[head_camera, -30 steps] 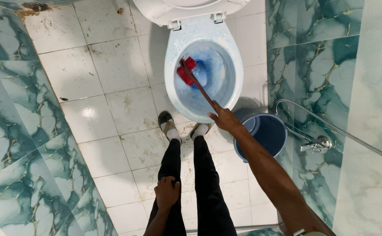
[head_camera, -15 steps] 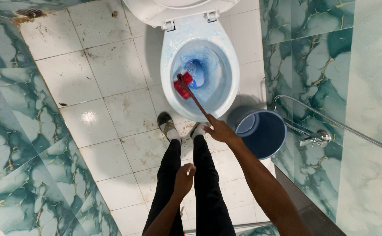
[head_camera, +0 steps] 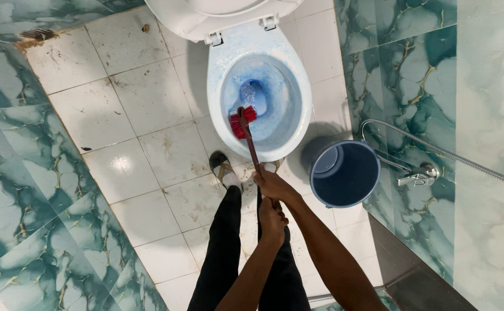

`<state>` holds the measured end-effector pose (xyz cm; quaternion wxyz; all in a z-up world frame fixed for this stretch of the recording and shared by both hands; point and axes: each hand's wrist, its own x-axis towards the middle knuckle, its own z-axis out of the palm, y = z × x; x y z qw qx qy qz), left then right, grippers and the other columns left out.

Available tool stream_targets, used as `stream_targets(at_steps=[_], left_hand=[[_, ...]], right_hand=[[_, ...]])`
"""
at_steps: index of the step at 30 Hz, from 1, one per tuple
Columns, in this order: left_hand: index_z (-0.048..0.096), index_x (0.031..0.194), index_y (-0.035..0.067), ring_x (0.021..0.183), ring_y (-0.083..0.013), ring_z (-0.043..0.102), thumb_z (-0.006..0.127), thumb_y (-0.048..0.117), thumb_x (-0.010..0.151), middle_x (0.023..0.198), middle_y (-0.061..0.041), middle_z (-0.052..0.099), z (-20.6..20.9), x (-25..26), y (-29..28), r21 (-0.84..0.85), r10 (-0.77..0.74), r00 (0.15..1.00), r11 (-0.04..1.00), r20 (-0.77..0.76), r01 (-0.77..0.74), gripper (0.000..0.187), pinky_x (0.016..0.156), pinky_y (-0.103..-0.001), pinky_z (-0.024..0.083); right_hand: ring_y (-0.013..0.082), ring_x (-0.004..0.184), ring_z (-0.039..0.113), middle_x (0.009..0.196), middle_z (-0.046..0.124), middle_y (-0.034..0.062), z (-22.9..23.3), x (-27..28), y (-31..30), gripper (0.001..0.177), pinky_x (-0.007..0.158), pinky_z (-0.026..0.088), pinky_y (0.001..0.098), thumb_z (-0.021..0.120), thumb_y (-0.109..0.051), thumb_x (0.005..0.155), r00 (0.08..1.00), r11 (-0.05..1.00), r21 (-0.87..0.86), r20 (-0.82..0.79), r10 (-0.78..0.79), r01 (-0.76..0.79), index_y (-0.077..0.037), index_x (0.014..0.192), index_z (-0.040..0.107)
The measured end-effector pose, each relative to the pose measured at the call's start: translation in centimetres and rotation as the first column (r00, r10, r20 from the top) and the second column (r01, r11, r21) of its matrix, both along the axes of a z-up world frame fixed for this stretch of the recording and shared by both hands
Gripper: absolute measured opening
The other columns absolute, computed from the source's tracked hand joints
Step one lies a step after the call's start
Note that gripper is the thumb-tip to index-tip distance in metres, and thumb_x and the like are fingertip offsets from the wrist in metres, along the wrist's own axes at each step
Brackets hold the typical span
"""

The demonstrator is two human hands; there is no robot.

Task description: The person cleans a toilet bowl by scrubbing the interior with a toilet brush.

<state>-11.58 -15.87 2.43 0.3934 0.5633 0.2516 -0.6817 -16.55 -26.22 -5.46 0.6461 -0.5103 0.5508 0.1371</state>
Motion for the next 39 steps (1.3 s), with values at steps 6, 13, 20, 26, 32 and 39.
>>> stream_targets(at_steps=[6, 13, 20, 26, 32, 39], left_hand=[[0.050, 0.081, 0.011, 0.040, -0.0128, 0.036, 0.042, 0.037, 0.107, 0.059, -0.001, 0.043, -4.4, 2.5, -6.0, -0.073, -0.016, 0.987, 0.997, 0.157, 0.028, 0.038, 0.036, -0.031, 0.025], [0.060, 0.089, 0.004, 0.046, -0.0126, 0.045, 0.041, 0.047, 0.108, 0.064, -0.003, 0.050, 3.1, 2.5, -1.3, 0.100, -0.022, 0.989, 0.995, 0.146, 0.008, 0.051, 0.040, -0.031, 0.034], [0.058, 0.092, 0.003, 0.047, -0.0119, 0.045, 0.043, 0.043, 0.109, 0.068, -0.001, 0.054, -1.3, 2.8, -5.3, 0.059, 0.092, 0.976, 0.993, 0.199, -0.106, 0.046, 0.041, -0.030, 0.033], [0.056, 0.089, 0.006, 0.048, -0.0120, 0.042, 0.043, 0.041, 0.109, 0.069, -0.001, 0.051, -3.6, 3.9, -9.3, 0.063, 0.087, 0.981, 0.993, 0.174, -0.099, 0.043, 0.039, -0.030, 0.032], [0.053, 0.091, 0.011, 0.049, -0.0106, 0.038, 0.039, 0.048, 0.107, 0.066, 0.001, 0.043, 1.4, 1.2, -2.4, 0.062, 0.078, 0.996, 0.995, 0.047, -0.081, 0.042, 0.039, -0.028, 0.030], [0.055, 0.097, 0.011, 0.048, -0.0119, 0.039, 0.040, 0.048, 0.105, 0.066, 0.000, 0.042, -3.0, 8.1, -8.5, 0.072, -0.409, 0.899, 0.912, 0.156, 0.403, 0.041, 0.043, -0.030, 0.041]], right_hand=[[0.0419, 0.085, 0.074, 0.089, 0.072, 0.0249, -5.4, 2.5, -3.6, 0.072, 0.076, 0.055, 0.0493, 0.034, -0.060, 0.100, 0.985, 0.981, -0.091, 0.025, -0.169, 0.171, -0.001, 0.140, 0.046], [0.0313, 0.075, 0.073, 0.083, 0.072, 0.0188, 2.5, 2.3, 3.5, 0.072, 0.071, 0.056, 0.0423, 0.039, -0.054, 0.101, 0.958, 0.957, -0.065, -0.007, -0.285, 0.284, -0.012, 0.159, 0.033], [0.0242, 0.070, 0.064, 0.076, 0.063, 0.0134, -2.8, 3.2, -0.6, 0.058, 0.068, 0.052, 0.0389, 0.044, -0.051, 0.106, 0.911, 0.915, 0.014, 0.084, -0.403, 0.403, -0.006, 0.142, 0.051], [0.0297, 0.074, 0.065, 0.078, 0.066, 0.0158, -5.6, 3.8, -4.7, 0.062, 0.070, 0.052, 0.0456, 0.041, -0.053, 0.102, 0.931, 0.930, -0.079, 0.096, -0.352, 0.360, -0.002, 0.135, 0.050], [0.0257, 0.075, 0.063, 0.083, 0.062, 0.0129, -1.6, -0.4, 1.5, 0.063, 0.069, 0.049, 0.0394, 0.045, -0.043, 0.111, 0.955, 0.961, -0.156, 0.227, -0.189, 0.227, 0.002, 0.155, 0.039], [0.0116, 0.051, 0.045, 0.067, 0.055, 0.0040, 0.3, 5.0, -5.2, 0.056, 0.046, 0.037, 0.0300, 0.043, -0.036, 0.105, 0.757, 0.799, 0.246, 0.261, -0.600, 0.549, -0.016, 0.156, 0.032]])
